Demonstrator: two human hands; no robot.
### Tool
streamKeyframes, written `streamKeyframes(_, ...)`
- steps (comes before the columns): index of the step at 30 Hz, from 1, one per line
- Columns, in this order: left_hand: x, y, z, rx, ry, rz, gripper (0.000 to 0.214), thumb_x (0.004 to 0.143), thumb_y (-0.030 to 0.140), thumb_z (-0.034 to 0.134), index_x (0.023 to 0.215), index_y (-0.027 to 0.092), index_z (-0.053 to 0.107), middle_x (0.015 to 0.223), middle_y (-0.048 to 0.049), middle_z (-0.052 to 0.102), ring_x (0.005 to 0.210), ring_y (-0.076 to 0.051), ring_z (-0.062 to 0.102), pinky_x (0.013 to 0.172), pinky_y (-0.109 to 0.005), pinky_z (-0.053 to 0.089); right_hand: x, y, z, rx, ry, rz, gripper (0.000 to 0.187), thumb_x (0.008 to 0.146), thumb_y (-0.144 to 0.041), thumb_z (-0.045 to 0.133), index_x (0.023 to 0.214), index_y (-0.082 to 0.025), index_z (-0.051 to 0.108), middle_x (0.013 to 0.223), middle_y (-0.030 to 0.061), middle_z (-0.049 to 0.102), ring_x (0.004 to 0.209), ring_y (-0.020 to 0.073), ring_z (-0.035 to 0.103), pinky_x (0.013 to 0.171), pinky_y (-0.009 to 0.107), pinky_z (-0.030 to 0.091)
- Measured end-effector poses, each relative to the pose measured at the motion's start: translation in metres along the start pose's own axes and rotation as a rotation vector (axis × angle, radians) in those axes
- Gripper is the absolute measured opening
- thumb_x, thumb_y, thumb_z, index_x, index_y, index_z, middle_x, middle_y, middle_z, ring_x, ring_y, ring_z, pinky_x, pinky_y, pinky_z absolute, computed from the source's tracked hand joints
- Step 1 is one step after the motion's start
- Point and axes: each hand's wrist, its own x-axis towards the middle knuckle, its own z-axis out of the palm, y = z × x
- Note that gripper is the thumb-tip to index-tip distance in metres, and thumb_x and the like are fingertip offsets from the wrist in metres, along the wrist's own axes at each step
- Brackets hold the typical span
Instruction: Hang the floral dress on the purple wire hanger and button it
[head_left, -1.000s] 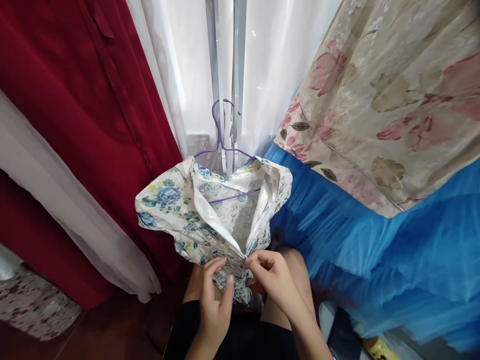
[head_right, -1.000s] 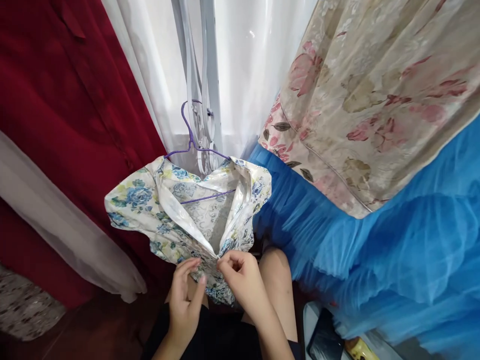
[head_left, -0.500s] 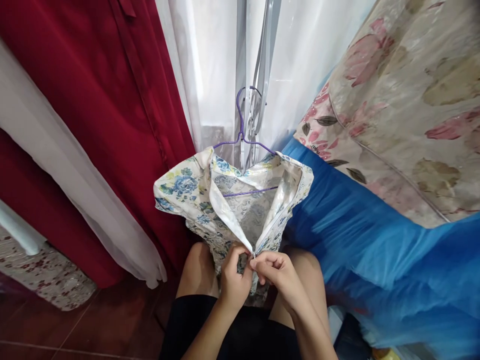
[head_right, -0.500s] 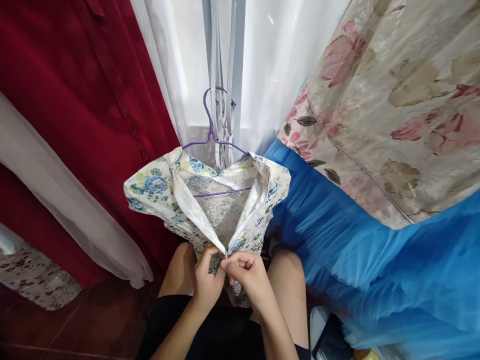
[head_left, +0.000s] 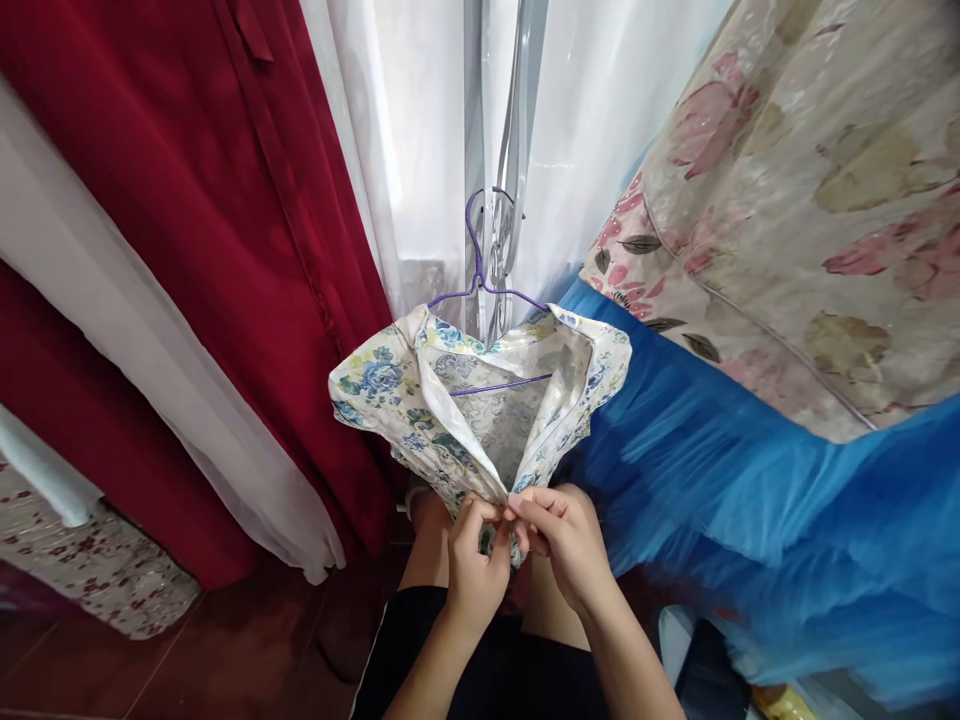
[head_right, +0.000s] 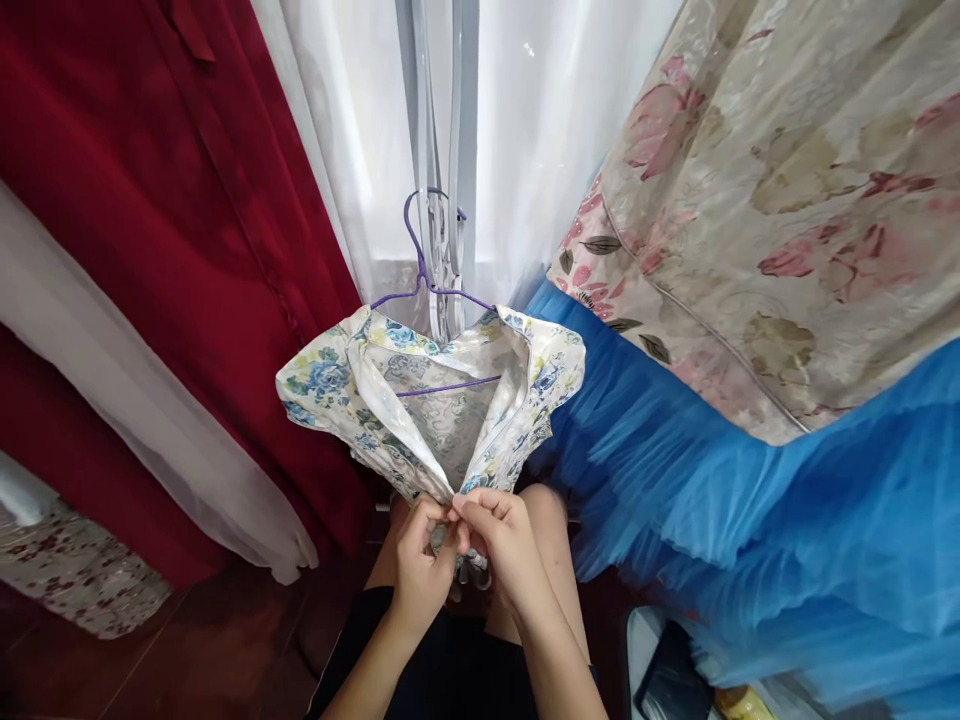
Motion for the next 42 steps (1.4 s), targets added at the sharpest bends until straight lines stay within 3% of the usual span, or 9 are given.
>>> streamKeyframes(11,-0.02,-0.022,0.005,0.025,-0.083,-0.071,0.012,0.097,0.023,0.056,0.086,0.019,0.054,0.081,-0.0024,0.055,0.077,-0.017,0.058,0.074,-0.027,0.048,0.084,-0.133,0.048,-0.061,0.052,-0.413,0.036,0.076,-0.032,0.073,0.047,-0.015,0.061,0.042,-0.0018,0.053,0.043,0.0048,0.038,0.044,0.021,0.019)
streamKeyframes(15,-0.014,-0.028,-0.012,0.029,-0.111,-0.062,0.01,0.097,0.023,0.056,0.088,0.02,0.055,0.082,-0.0018,0.056,0.077,-0.016,0.059,0.074,-0.027,0.05,0.082,-0.14,0.054,-0.03,0.022,-0.397,0.032,0.075,-0.037,0.074,0.053,-0.016,0.064,0.042,-0.0002,0.056,0.041,0.0067,0.038,0.042,0.022,0.023)
streamKeyframes(19,0.035,0.003,-0.039,0.081,-0.128,0.05,0.006,0.097,0.022,0.06,0.102,0.02,0.062,0.096,-0.0043,0.064,0.094,-0.019,0.064,0.087,-0.03,0.051,0.071,-0.119,0.048,-0.038,0.033,-0.354,0.024,0.079,-0.037,0.069,0.066,-0.017,0.067,0.04,-0.0043,0.052,0.037,0.0064,0.034,0.042,0.022,0.022)
streamKeyframes(24,0.138,0.071,-0.057,0.169,0.043,0.4,0.037,0.101,0.019,0.055,0.138,0.024,0.056,0.099,-0.0031,0.066,0.089,-0.015,0.063,0.087,-0.03,0.052,0.063,-0.112,0.044,-0.095,-0.027,-0.365,0.023,0.084,-0.033,0.06,0.066,-0.018,0.061,0.039,-0.0055,0.052,0.037,0.0068,0.037,0.043,0.021,0.024)
streamKeyframes(27,0.177,0.097,-0.054,0.332,-0.03,0.562,0.015,0.101,0.021,0.057,0.11,0.019,0.068,0.094,-0.0032,0.067,0.085,-0.014,0.062,0.081,-0.028,0.05,0.062,-0.118,0.042,-0.147,-0.028,-0.438,0.025,0.086,-0.032,0.058,0.065,-0.019,0.059,0.04,-0.0066,0.05,0.039,0.0073,0.041,0.046,0.021,0.029)
streamKeyframes(32,0.189,0.122,-0.055,0.466,0.071,0.748,0.009,0.096,0.017,0.062,0.088,0.016,0.065,0.082,-0.0022,0.066,0.08,-0.015,0.062,0.077,-0.028,0.049,0.076,-0.108,0.037,-0.264,0.042,-0.484,0.026,0.083,-0.034,0.059,0.062,-0.019,0.056,0.044,-0.0061,0.048,0.041,0.0083,0.039,0.045,0.023,0.028)
streamKeyframes(37,0.212,0.118,-0.107,0.252,0.548,0.531,0.013,0.096,0.025,0.062,0.089,0.015,0.067,0.082,-0.0015,0.065,0.078,-0.015,0.061,0.074,-0.027,0.048,0.079,-0.073,0.03,-0.299,0.015,-0.367,0.023,0.078,-0.031,0.057,0.059,-0.02,0.053,0.043,-0.0072,0.042,0.041,0.008,0.034,0.043,0.023,0.022)
streamKeyframes(39,0.223,0.096,-0.135,0.049,0.687,0.38,0.017,0.094,0.028,0.064,0.085,0.014,0.066,0.075,0.0008,0.061,0.07,-0.012,0.057,0.069,-0.024,0.046,0.072,-0.064,0.029,-0.287,-0.007,-0.356,0.022,0.077,-0.029,0.056,0.058,-0.02,0.051,0.044,-0.0073,0.041,0.042,0.0074,0.033,0.044,0.023,0.022)
streamKeyframes(42,0.23,0.05,-0.159,-0.383,0.716,0.048,0.027,0.091,0.024,0.066,0.07,0.015,0.052,0.065,0.0047,0.051,0.059,-0.008,0.05,0.062,-0.019,0.045,0.062,-0.06,0.032,-0.278,-0.034,-0.343,0.019,0.074,-0.024,0.054,0.056,-0.02,0.051,0.045,-0.0072,0.041,0.043,0.007,0.032,0.044,0.022,0.022)
